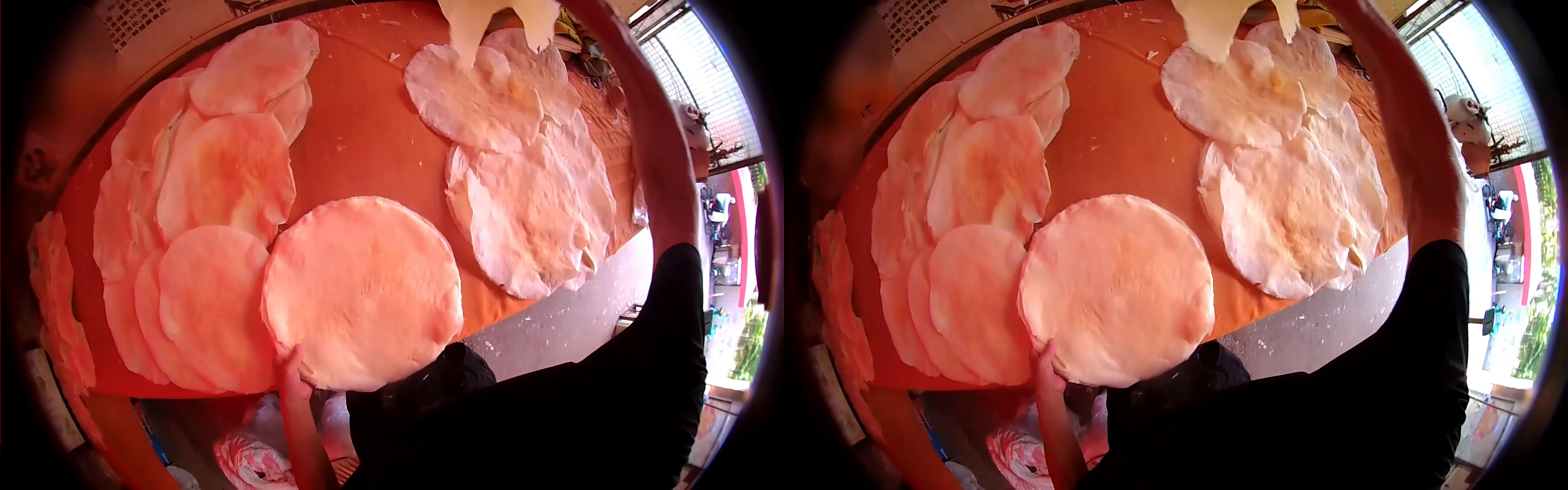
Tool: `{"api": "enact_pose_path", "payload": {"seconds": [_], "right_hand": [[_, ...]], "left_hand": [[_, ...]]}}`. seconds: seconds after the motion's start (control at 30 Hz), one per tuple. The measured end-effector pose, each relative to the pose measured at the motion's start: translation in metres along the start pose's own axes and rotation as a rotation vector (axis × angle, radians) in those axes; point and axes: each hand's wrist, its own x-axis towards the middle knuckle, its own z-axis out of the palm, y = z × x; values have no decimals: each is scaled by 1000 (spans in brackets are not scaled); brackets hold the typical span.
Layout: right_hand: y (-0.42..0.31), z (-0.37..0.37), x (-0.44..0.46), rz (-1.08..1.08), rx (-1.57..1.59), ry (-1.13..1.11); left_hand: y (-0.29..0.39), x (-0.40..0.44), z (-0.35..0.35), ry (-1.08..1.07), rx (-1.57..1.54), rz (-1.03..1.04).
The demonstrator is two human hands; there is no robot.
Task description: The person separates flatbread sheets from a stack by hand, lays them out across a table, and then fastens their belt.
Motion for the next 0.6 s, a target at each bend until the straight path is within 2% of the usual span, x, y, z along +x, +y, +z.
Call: {"api": "enact_pose_path", "payload": {"seconds": [0.03,0.07,0.13,0.17,0.23,0.3,0.33,0.5,0.53,0.57,0.6], "right_hand": [[-28,-3,-11,139,93,-113],[-52,-13,-26,-106,252,-214],[-79,56,-74,91,-2,-503],[-79,92,-122,-195,-19,15],[-101,67,-119,168,210,-604],[-93,70,-124,278,308,-575],[-84,59,-122,320,309,-646],[-95,-5,-117,191,288,-430],[-118,-29,-127,-22,202,-430],[-159,-51,-147,72,345,-281],[-176,-54,-173,7,529,-397]], "left_hand": [[-1,-1,1,-9,-7,20],[0,-2,3,-19,-12,38],[5,-6,9,-46,-56,47],[6,-7,10,-59,-77,50],[3,-5,6,-40,-81,48],[0,-6,3,-19,-72,21],[1,-6,0,-13,-56,-6],[3,-4,1,15,-47,-26],[2,-4,1,20,-61,-30],[1,-3,1,27,-76,-36],[-2,-1,-2,23,-72,-43]]}}
